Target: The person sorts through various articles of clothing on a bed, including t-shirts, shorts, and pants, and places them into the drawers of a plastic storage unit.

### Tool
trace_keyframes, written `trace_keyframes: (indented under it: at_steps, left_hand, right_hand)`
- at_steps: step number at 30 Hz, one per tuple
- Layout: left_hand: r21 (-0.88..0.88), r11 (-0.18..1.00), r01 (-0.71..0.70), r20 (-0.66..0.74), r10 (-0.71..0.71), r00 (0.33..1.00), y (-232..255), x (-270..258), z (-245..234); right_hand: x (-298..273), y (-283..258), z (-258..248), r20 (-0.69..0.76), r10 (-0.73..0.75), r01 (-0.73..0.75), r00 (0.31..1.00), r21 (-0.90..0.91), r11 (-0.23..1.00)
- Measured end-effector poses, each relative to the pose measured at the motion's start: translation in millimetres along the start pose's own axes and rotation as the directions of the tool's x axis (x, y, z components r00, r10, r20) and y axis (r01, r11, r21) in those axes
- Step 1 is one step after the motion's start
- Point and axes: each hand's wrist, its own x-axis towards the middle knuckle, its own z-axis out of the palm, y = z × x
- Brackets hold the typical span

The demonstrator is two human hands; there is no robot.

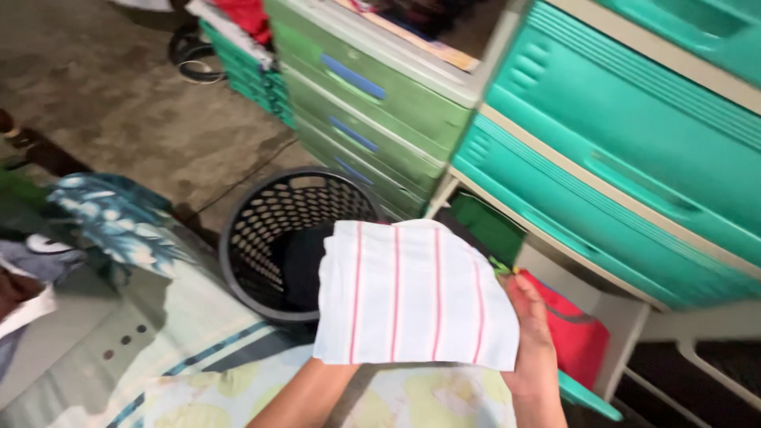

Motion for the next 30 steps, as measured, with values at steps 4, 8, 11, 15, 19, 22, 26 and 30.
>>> trace_keyframes:
  at_steps: [4, 8, 11, 15, 19, 22, 26, 30]
  left_hand:
    - [0.268, 0.927, 0.264, 0.095, -0.298, 0.950, -46.4, -17.5, 47.9]
    - [0.470, 0.882, 0.035, 0.289, -0.192, 0.938, -106.9, -11.3, 60.7]
    - [0.084, 0.805, 0.587, 0.260, -0.586, 0.767, -149.7, 14.1, 65.3]
    - [-0.172, 0.258, 0.951, 0.265, -0.918, 0.297, -219.9, 55.0, 80.5]
    - [0.489, 0.419, 0.765, 0.129, -0.902, 0.412, -332.4, 83.8, 98.6]
    - [0.518, 0.621, 0.588, 0.215, -0.760, 0.613, -410.7, 106.2, 102.1]
    - [0.749, 0.476, 0.460, 0.019, -0.711, 0.703, -472.9, 95.8, 83.2]
    - [0.938, 0.183, 0.295, -0.086, -0.699, 0.710, -494.9, 75.9, 55.5]
  right_hand:
    - [-32.7, -10.0, -77.4, -0.390, 0.363, -0.228, 0.846, 0.350, 0.908]
    - [-51.9, -21.3, -144.0, -0.361, 0.387, -0.303, 0.849, 0.267, 0.915]
    - [-55.1, -27.1, -185.7, -0.377, 0.331, -0.347, 0.865, 0.027, 0.937]
    - [-43.2, -49.1, -243.3, -0.457, 0.297, -0.343, 0.838, -0.018, 0.939]
    - [-1.6, -65.4, -298.0, -0.538, 0.148, -0.333, 0.830, -0.265, 0.905]
    - [36.3, -62.5, -349.8, -0.483, -0.064, -0.250, 0.873, -0.556, 0.793]
    - [58.2, -13.9, -417.9, -0.567, -0.148, -0.453, 0.810, -0.766, 0.455]
    - [58.2, 33.7, -445.2, -0.602, -0.177, -0.558, 0.779, -0.793, 0.245]
